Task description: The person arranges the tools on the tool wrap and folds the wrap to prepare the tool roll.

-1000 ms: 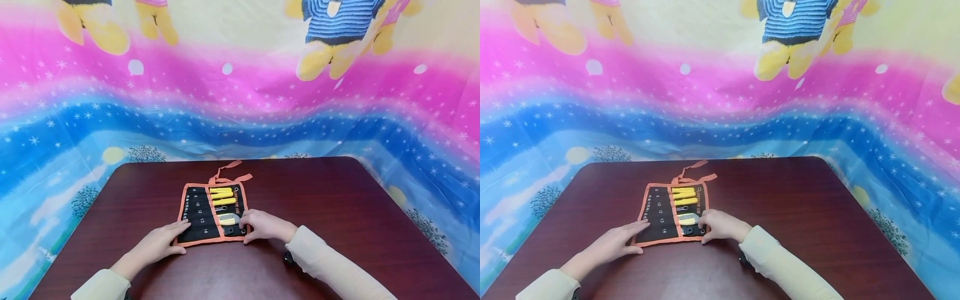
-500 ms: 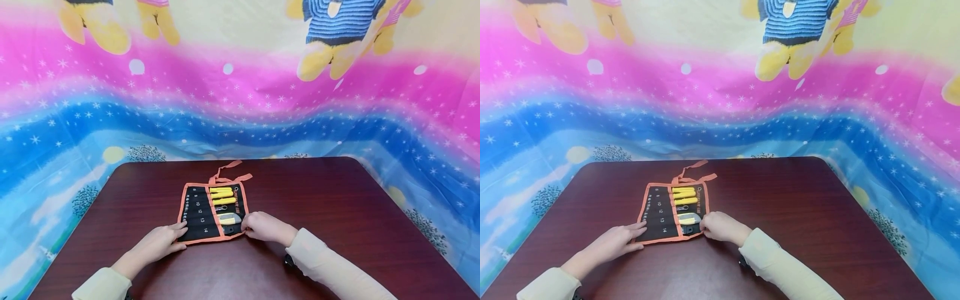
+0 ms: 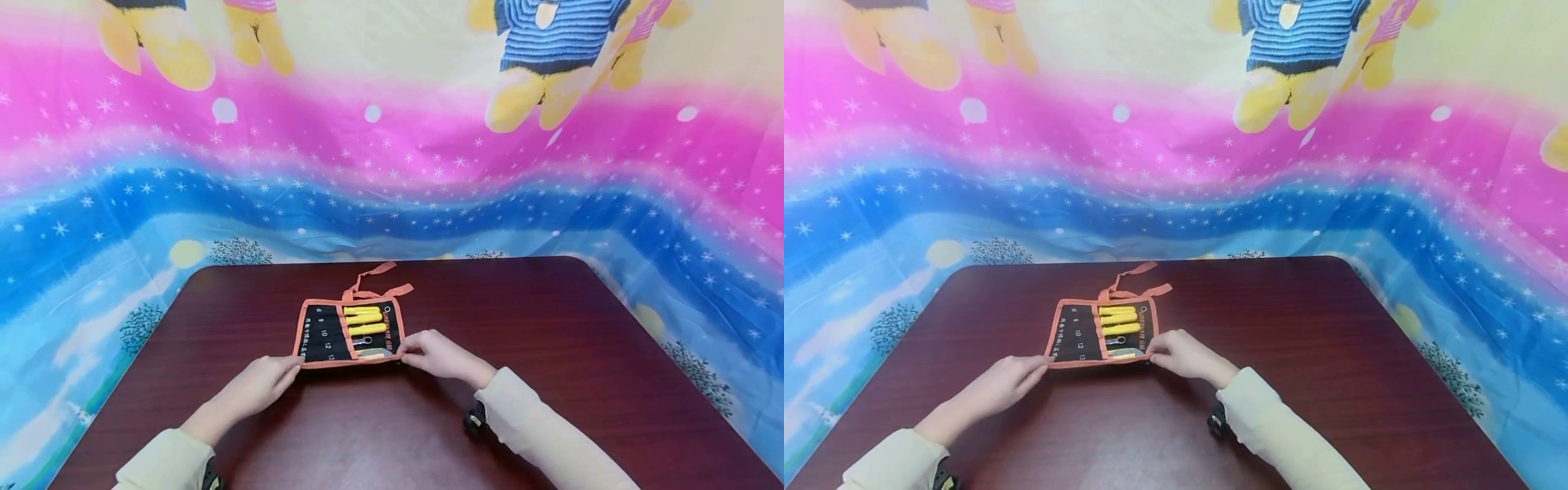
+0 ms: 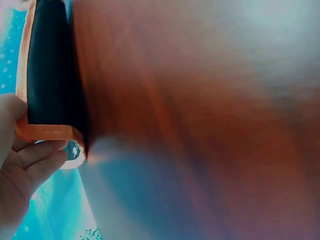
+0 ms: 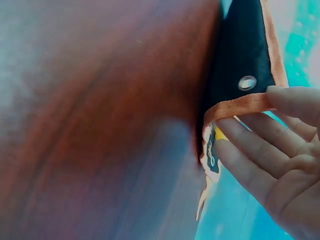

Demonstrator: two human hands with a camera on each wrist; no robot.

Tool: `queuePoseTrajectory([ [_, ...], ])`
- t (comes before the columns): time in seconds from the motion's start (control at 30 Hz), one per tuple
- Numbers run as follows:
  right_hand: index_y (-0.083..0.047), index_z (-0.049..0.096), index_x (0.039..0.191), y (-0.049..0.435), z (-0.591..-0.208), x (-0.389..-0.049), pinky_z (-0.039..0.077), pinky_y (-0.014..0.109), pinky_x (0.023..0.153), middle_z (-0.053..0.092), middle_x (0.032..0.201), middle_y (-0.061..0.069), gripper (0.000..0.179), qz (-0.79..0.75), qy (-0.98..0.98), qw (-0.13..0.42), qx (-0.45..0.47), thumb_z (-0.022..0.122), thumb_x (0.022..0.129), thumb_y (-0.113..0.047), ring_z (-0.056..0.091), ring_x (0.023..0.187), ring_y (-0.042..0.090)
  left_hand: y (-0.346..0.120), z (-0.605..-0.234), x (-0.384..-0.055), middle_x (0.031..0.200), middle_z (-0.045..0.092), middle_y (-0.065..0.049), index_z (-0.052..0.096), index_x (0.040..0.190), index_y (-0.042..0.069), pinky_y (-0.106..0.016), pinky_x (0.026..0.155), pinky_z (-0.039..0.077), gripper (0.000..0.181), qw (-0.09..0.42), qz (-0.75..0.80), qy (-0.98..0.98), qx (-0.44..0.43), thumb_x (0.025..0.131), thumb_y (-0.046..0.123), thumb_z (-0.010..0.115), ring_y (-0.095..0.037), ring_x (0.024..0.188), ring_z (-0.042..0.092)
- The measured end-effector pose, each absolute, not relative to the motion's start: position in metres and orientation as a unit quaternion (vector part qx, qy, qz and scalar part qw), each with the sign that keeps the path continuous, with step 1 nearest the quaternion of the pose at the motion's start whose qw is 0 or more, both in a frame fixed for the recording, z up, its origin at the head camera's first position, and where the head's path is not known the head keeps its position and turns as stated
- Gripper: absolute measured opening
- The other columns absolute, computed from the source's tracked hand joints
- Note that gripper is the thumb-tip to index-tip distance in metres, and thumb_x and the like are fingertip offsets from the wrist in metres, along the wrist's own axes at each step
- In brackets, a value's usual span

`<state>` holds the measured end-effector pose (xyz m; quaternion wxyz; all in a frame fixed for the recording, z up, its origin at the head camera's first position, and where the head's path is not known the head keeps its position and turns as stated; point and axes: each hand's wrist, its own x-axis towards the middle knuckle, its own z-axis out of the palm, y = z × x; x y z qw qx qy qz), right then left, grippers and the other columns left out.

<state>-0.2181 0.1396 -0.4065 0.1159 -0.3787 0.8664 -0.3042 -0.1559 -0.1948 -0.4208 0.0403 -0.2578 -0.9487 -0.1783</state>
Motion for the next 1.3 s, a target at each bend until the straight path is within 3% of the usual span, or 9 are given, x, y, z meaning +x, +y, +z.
queuePoseTrajectory([
  [0.2,-0.009,0.065,0.093,0.137,-0.405,-0.231,0.042,0.025,0.052,0.063,0.073,0.001,0.012,-0.384,0.859,0.117,-0.319,0.054,0.093,-0.007,0.048,0.056,0.011,-0.197,-0.416,-0.174,0.067,0.052,0.006,0.059,0.090,0.012,-0.028,0.057,0.044,0.009,0.048,-0.236,-0.947,-0.214,0.095,0.012,0.052,-0.005,0.060,0.047],
  [0.33,-0.002,0.064,0.100,0.131,-0.405,-0.241,0.052,0.029,0.060,0.062,0.071,0.004,0.014,-0.438,0.852,0.133,-0.254,0.052,0.093,-0.004,0.059,0.063,0.017,-0.196,-0.414,-0.187,0.062,0.049,0.005,0.056,0.089,0.012,-0.029,0.055,0.041,0.011,0.046,-0.275,-0.942,-0.185,0.097,0.013,0.048,-0.007,0.055,0.045],
  [0.47,0.000,0.060,0.109,0.125,-0.407,-0.252,0.055,0.035,0.061,0.062,0.076,0.007,0.018,-0.486,0.841,0.145,-0.189,0.052,0.093,-0.003,0.062,0.065,0.020,-0.195,-0.415,-0.202,0.059,0.050,0.004,0.056,0.089,0.012,-0.030,0.054,0.040,0.013,0.042,-0.302,-0.939,-0.157,0.098,0.016,0.047,-0.010,0.051,0.046],
  [0.67,-0.003,0.055,0.115,0.119,-0.416,-0.266,0.054,0.036,0.058,0.060,0.073,0.009,0.023,-0.481,0.851,0.134,-0.164,0.054,0.092,-0.001,0.057,0.059,0.022,-0.193,-0.421,-0.222,0.061,0.048,0.000,0.057,0.087,0.010,-0.030,0.053,0.039,0.014,0.024,-0.325,-0.939,-0.113,0.097,0.018,0.050,-0.015,0.053,0.045],
  [0.8,-0.006,0.058,0.108,0.115,-0.423,-0.275,0.052,0.033,0.055,0.061,0.075,0.008,0.018,-0.457,0.866,0.125,-0.160,0.054,0.091,-0.002,0.057,0.058,0.020,-0.192,-0.425,-0.229,0.066,0.045,-0.003,0.056,0.089,0.007,-0.030,0.055,0.036,0.013,0.008,-0.336,-0.939,-0.076,0.096,0.018,0.051,-0.018,0.059,0.042],
  [0.93,-0.011,0.062,0.100,0.111,-0.427,-0.282,0.050,0.030,0.051,0.059,0.078,0.007,0.014,-0.427,0.880,0.129,-0.165,0.053,0.092,-0.003,0.053,0.053,0.019,-0.190,-0.428,-0.233,0.069,0.049,-0.005,0.055,0.098,0.003,-0.030,0.053,0.041,0.016,-0.020,-0.356,-0.934,-0.033,0.095,0.018,0.053,-0.018,0.055,0.047],
  [1.1,-0.014,0.068,0.098,0.107,-0.429,-0.284,0.045,0.029,0.045,0.056,0.059,0.007,0.019,-0.411,0.885,0.150,-0.160,0.052,0.093,-0.004,0.049,0.042,0.019,-0.188,-0.432,-0.235,0.076,0.053,-0.009,0.052,0.105,0.001,-0.030,0.051,0.045,0.021,-0.055,-0.374,-0.926,0.007,0.094,0.018,0.054,-0.020,0.058,0.050],
  [1.2,-0.014,0.069,0.101,0.107,-0.429,-0.284,0.045,0.028,0.045,0.053,0.051,0.008,0.021,-0.403,0.887,0.157,-0.159,0.051,0.094,-0.006,0.049,0.041,0.019,-0.189,-0.433,-0.235,0.080,0.056,-0.010,0.053,0.105,0.000,-0.033,0.057,0.044,0.021,-0.047,-0.362,-0.931,-0.003,0.094,0.017,0.055,-0.022,0.065,0.050],
  [1.3,-0.013,0.069,0.105,0.109,-0.426,-0.283,0.046,0.028,0.047,0.057,0.057,0.008,0.021,-0.379,0.898,0.151,-0.164,0.051,0.095,-0.010,0.049,0.044,0.018,-0.192,-0.433,-0.232,0.084,0.057,-0.009,0.056,0.105,0.000,-0.037,0.064,0.045,0.023,-0.010,-0.322,-0.946,-0.039,0.093,0.019,0.056,-0.022,0.072,0.051],
])
